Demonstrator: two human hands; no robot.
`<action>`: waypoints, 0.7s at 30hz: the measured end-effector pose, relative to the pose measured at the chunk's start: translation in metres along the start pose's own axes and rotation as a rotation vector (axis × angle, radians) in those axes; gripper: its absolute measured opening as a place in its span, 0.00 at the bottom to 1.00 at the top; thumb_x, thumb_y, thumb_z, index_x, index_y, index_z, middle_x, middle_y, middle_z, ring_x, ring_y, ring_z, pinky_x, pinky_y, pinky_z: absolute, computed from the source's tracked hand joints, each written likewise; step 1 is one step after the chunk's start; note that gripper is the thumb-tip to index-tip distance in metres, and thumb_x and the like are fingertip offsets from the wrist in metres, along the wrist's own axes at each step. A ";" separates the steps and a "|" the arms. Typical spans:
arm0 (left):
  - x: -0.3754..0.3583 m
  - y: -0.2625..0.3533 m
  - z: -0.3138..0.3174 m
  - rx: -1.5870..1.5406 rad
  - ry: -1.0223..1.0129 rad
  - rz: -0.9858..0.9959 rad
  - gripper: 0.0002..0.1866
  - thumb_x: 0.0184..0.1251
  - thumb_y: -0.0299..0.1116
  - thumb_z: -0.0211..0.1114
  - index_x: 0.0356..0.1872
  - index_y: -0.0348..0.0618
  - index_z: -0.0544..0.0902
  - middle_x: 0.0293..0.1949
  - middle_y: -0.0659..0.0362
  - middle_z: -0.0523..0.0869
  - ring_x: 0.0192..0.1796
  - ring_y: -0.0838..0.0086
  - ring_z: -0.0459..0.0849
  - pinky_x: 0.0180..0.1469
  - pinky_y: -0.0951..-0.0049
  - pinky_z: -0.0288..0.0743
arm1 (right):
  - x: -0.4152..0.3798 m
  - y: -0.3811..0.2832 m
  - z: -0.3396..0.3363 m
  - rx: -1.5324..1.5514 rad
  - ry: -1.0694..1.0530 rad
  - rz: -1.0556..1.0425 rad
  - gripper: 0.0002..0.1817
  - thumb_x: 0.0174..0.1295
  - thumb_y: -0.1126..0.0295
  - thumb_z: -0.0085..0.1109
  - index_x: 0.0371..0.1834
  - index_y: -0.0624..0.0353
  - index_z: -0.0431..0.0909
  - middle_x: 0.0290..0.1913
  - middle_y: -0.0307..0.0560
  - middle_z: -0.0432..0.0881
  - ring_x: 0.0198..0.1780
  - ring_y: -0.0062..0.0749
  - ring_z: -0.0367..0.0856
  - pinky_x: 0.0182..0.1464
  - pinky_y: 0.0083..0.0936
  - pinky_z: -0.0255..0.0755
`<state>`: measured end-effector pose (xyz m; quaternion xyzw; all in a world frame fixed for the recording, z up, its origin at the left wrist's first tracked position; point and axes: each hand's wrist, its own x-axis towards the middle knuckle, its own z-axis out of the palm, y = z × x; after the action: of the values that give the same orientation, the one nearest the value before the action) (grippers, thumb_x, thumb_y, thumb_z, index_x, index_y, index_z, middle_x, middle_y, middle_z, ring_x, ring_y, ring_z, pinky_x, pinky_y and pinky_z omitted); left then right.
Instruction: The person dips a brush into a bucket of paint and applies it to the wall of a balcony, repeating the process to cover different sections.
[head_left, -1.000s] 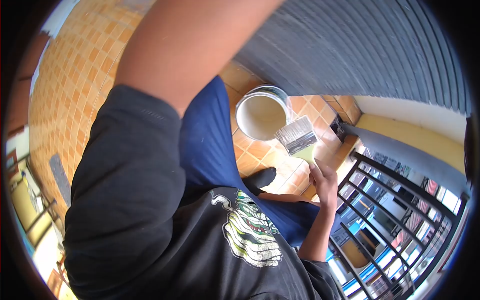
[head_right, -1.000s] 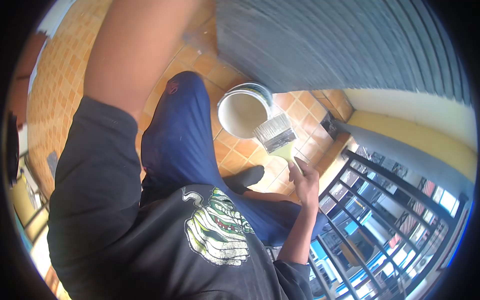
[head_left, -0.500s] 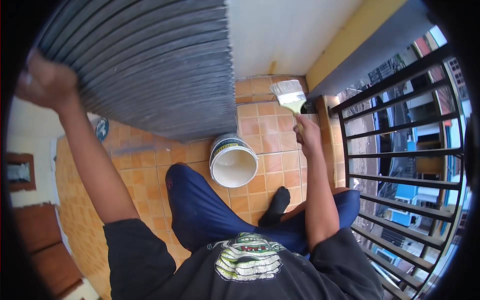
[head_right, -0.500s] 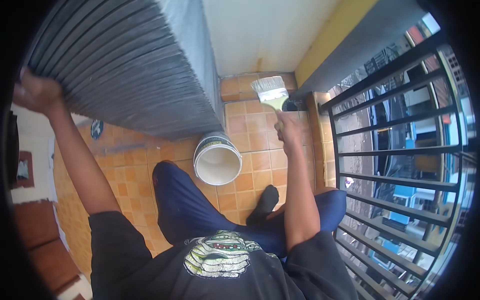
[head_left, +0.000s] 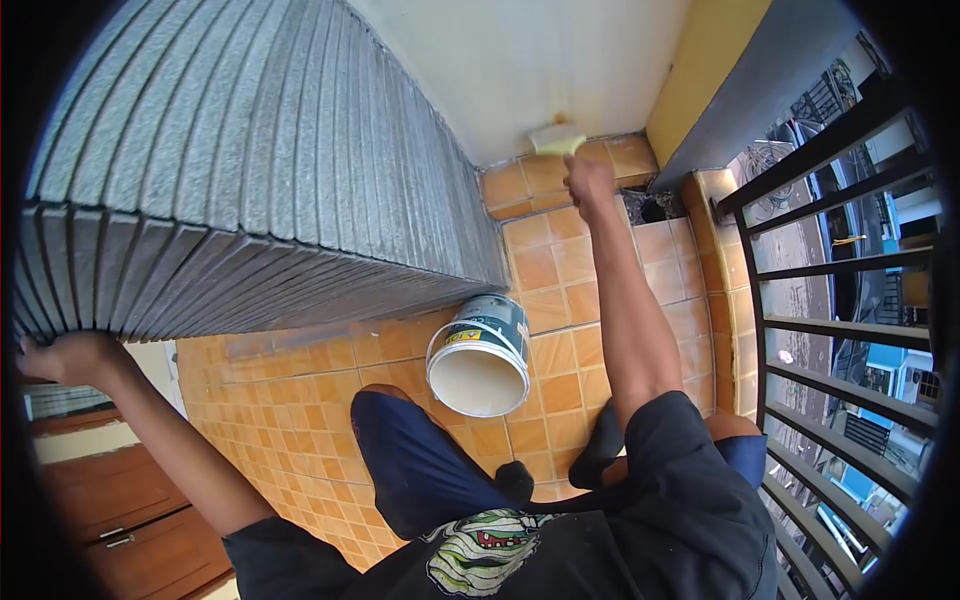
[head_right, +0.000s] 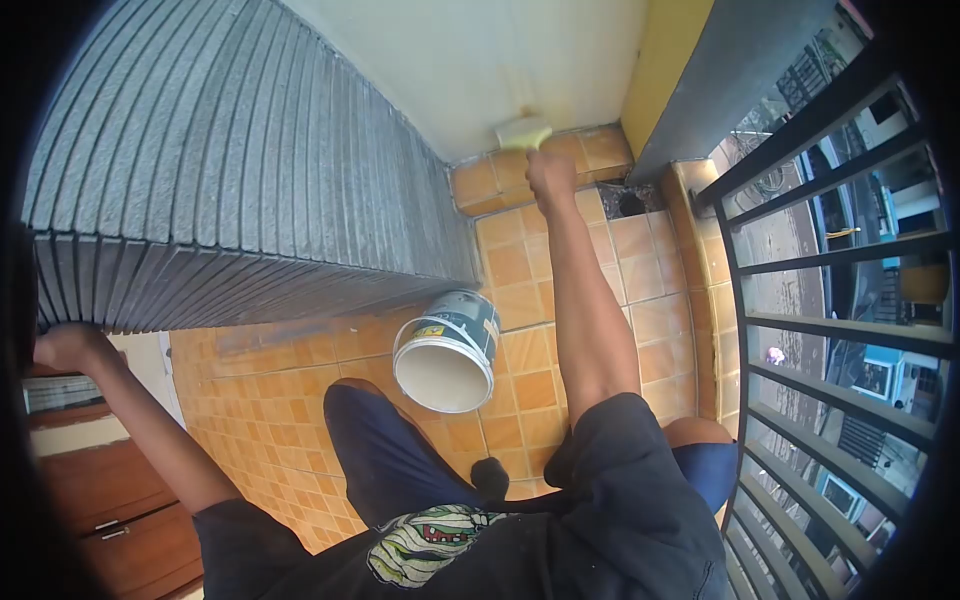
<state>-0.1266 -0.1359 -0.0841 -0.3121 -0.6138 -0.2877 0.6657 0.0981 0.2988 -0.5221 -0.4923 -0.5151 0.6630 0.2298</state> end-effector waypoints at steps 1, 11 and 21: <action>0.001 -0.010 -0.002 -0.008 0.003 -0.020 0.19 0.76 0.30 0.48 0.58 0.23 0.75 0.54 0.37 0.80 0.55 0.50 0.80 0.64 0.53 0.72 | -0.004 -0.022 0.000 0.012 0.001 -0.024 0.16 0.66 0.60 0.62 0.28 0.62 0.82 0.21 0.43 0.77 0.19 0.28 0.71 0.21 0.32 0.62; 0.053 -0.177 -0.036 -0.029 -0.057 -0.050 0.19 0.75 0.31 0.52 0.51 0.24 0.83 0.51 0.45 0.86 0.49 0.62 0.84 0.59 0.62 0.78 | -0.044 -0.049 0.001 0.050 0.034 -0.282 0.19 0.69 0.55 0.63 0.39 0.64 0.87 0.22 0.40 0.77 0.24 0.22 0.72 0.29 0.26 0.66; 0.009 0.035 0.001 -0.019 -0.078 -0.167 0.28 0.80 0.35 0.43 0.75 0.31 0.61 0.69 0.40 0.70 0.67 0.53 0.75 0.72 0.53 0.72 | 0.022 0.135 0.009 -0.227 0.212 -0.050 0.22 0.69 0.55 0.61 0.38 0.68 0.88 0.25 0.51 0.83 0.27 0.35 0.81 0.34 0.34 0.73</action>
<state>-0.0996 -0.1122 -0.0774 -0.2770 -0.6602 -0.3355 0.6122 0.1081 0.2630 -0.6544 -0.5694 -0.5715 0.5391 0.2420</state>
